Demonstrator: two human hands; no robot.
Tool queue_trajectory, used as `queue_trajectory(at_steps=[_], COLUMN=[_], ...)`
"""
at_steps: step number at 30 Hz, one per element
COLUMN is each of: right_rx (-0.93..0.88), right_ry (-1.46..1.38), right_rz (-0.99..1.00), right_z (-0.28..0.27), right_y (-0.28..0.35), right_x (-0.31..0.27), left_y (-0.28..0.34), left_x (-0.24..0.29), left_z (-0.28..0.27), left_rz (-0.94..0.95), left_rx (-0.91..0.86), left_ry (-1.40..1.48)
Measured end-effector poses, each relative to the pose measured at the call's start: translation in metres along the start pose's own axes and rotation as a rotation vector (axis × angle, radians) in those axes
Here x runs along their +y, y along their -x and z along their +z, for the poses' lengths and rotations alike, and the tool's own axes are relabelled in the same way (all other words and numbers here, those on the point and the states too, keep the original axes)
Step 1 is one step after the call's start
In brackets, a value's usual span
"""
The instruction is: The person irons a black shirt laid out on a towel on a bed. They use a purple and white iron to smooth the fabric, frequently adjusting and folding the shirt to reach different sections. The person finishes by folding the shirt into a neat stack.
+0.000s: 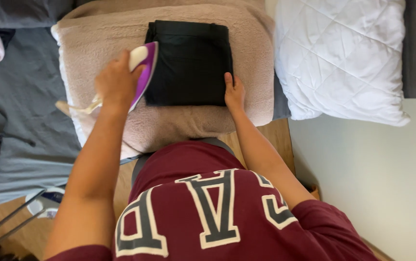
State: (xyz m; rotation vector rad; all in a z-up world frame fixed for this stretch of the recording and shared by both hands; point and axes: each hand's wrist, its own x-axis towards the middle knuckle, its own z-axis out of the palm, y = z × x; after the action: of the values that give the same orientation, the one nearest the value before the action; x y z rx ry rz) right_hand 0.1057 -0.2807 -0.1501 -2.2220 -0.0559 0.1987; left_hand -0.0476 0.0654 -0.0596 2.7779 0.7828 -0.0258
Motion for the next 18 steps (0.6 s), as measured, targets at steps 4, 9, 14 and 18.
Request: queue_trajectory(at_steps=[4,9,14,18], right_rx=[-0.116,-0.345,-0.581,-0.637], right_ry=[-0.024,-0.165,-0.555,-0.621], right_rz=[0.041,0.050,0.291,0.305], right_z=[-0.006,-0.048,-0.064,-0.068], right_y=[-0.002,0.037,0.037,0.029], right_x=[0.014,-0.040,-0.011,0.005], left_y=[0.005,0.018,0.016,0.011], left_x=[0.002,0.052,0.072,0.080], left_z=[-0.018,-0.050,-0.029,-0.037], left_rz=[0.062,0.382,0.651,0.594], left_rx=[0.102,0.322,0.184,0.190], left_ry=[-0.011,-0.039,-0.078,0.019])
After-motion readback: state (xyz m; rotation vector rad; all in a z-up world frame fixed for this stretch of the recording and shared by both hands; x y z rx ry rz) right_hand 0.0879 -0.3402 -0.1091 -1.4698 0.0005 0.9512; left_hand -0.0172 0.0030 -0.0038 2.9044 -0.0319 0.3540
